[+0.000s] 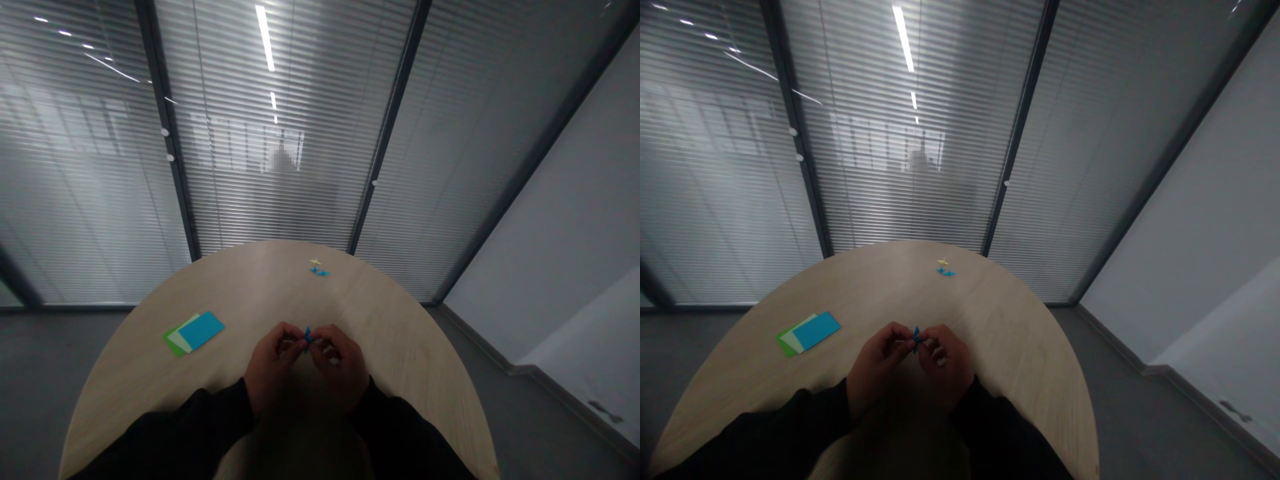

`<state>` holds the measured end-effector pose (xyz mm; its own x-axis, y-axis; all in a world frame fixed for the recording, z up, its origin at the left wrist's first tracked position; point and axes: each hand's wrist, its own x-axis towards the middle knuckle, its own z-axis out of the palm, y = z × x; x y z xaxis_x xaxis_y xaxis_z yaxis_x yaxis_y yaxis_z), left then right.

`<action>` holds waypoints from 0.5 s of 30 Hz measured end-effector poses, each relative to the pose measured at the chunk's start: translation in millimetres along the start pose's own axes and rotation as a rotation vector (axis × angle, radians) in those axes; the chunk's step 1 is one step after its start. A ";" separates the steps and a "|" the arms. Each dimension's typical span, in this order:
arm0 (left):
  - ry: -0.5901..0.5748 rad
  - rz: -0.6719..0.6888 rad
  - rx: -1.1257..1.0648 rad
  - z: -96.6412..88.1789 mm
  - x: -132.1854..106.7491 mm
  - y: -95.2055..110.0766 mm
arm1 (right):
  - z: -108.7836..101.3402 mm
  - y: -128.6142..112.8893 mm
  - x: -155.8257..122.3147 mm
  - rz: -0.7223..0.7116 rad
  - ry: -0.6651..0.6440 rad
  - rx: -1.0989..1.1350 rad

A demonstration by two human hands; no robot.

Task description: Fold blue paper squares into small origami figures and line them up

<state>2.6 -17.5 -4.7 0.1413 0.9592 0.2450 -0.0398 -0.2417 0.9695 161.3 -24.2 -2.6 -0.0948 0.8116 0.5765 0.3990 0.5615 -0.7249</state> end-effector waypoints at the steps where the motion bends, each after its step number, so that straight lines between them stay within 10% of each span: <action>1: 0.016 0.017 0.007 0.1 0.0 -0.2 | -0.2 0.6 0.1 0.024 -0.007 0.018; 15: -0.007 0.111 0.225 -3.8 1.0 -2.8 | 0.7 4.2 0.7 0.272 -0.072 0.159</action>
<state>-0.8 -15.3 -7.2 0.1554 0.9241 0.3492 0.1653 -0.3728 0.9130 162.3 -21.1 -5.5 -0.0708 0.9414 0.3298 0.2712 0.3363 -0.9019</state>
